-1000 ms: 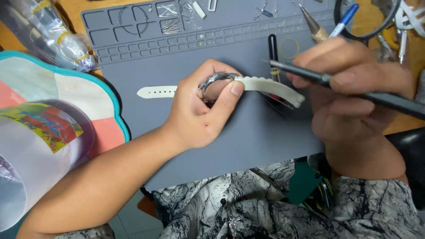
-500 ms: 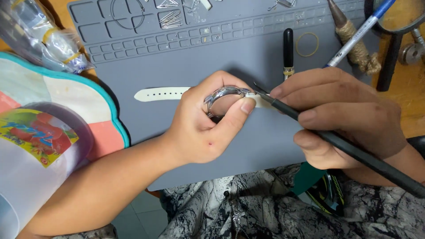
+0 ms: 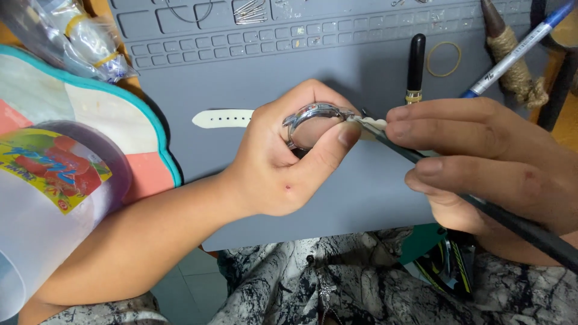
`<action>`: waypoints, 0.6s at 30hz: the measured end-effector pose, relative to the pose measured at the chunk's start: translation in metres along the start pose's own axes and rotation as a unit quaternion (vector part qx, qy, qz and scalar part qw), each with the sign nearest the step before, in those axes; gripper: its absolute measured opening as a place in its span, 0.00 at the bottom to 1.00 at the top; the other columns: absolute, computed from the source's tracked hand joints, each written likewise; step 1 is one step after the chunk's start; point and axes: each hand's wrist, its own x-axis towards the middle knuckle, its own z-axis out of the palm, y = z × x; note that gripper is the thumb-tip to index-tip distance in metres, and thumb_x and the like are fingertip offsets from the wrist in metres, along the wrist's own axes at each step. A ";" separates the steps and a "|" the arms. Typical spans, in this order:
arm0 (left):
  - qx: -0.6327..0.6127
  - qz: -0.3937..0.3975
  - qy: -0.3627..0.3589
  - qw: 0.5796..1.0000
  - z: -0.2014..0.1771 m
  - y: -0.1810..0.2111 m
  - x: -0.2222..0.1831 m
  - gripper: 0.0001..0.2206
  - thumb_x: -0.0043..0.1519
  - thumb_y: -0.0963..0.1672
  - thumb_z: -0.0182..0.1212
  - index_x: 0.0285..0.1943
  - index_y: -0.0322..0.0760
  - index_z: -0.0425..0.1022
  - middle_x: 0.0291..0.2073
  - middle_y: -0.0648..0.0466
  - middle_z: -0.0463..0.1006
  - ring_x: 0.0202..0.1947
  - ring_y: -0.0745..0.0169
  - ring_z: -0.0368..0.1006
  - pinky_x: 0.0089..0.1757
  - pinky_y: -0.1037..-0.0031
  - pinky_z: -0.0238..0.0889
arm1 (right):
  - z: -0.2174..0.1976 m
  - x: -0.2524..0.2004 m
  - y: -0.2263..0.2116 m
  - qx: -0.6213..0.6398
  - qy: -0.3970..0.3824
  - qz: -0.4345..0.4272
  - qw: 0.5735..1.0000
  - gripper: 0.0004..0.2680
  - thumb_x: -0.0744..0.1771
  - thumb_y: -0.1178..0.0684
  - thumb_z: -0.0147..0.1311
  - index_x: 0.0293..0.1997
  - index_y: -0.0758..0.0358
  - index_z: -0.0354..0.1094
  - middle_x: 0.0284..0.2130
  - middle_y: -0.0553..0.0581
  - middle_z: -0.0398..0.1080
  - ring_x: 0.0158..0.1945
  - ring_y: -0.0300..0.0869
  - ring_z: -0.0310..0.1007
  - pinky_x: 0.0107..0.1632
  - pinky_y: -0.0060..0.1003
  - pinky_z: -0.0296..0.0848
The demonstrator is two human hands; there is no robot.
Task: Attaching a white watch strap to a silver watch case using tweezers and a spring bar tool on a repair mat.
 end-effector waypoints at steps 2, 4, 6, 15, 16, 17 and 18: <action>-0.004 0.006 0.001 1.000 0.000 0.000 0.000 0.05 0.56 0.42 0.41 0.30 0.34 0.58 0.10 0.65 0.50 0.13 0.78 0.42 0.21 0.85 0.39 | 0.000 -0.005 0.001 0.011 -0.015 0.013 1.000 0.15 0.60 0.56 0.40 0.49 0.56 0.44 0.51 0.60 0.50 0.59 0.57 0.50 0.63 0.51 0.60; -0.006 0.011 0.000 1.000 0.001 0.000 0.000 0.05 0.56 0.42 0.41 0.30 0.34 0.58 0.10 0.65 0.49 0.13 0.78 0.42 0.21 0.85 0.38 | 0.001 -0.006 0.001 0.022 -0.029 0.027 0.999 0.16 0.60 0.56 0.39 0.51 0.53 0.41 0.53 0.57 0.46 0.61 0.54 0.46 0.66 0.53 0.55; 0.005 0.014 0.004 1.000 0.000 0.000 0.000 0.05 0.56 0.42 0.41 0.31 0.33 0.58 0.10 0.65 0.49 0.14 0.77 0.42 0.21 0.85 0.38 | 0.001 -0.001 0.000 0.009 0.016 0.012 1.000 0.11 0.60 0.56 0.37 0.45 0.61 0.49 0.49 0.66 0.53 0.56 0.60 0.55 0.60 0.51 0.66; 0.005 0.019 0.013 1.000 0.001 0.000 -0.001 0.05 0.55 0.42 0.42 0.30 0.35 0.59 0.12 0.65 0.50 0.15 0.78 0.44 0.21 0.86 0.40 | 0.009 0.004 -0.011 0.055 0.088 0.061 0.993 0.08 0.60 0.57 0.35 0.40 0.65 0.54 0.46 0.68 0.57 0.54 0.58 0.60 0.55 0.47 0.68; 0.007 0.022 0.012 1.000 0.001 0.001 -0.001 0.05 0.55 0.42 0.42 0.30 0.35 0.59 0.12 0.65 0.50 0.15 0.78 0.44 0.21 0.86 0.40 | 0.018 0.007 0.001 0.053 0.090 0.059 0.993 0.08 0.60 0.57 0.35 0.40 0.65 0.54 0.46 0.68 0.57 0.54 0.58 0.60 0.55 0.47 0.68; 0.004 0.019 0.011 1.000 0.001 0.001 -0.001 0.05 0.55 0.42 0.42 0.30 0.35 0.59 0.11 0.65 0.50 0.14 0.78 0.43 0.21 0.86 0.40 | 0.028 0.011 0.012 0.008 0.194 -0.060 0.979 0.07 0.61 0.57 0.34 0.36 0.69 0.54 0.36 0.72 0.59 0.44 0.61 0.63 0.45 0.49 0.71; 0.000 0.017 0.010 1.000 0.001 0.001 -0.001 0.05 0.56 0.43 0.43 0.30 0.36 0.59 0.11 0.65 0.49 0.14 0.78 0.43 0.21 0.86 0.40 | 0.038 0.014 0.024 -0.037 0.293 -0.177 0.939 0.08 0.63 0.57 0.33 0.32 0.74 0.55 0.26 0.77 0.61 0.33 0.64 0.66 0.35 0.51 0.75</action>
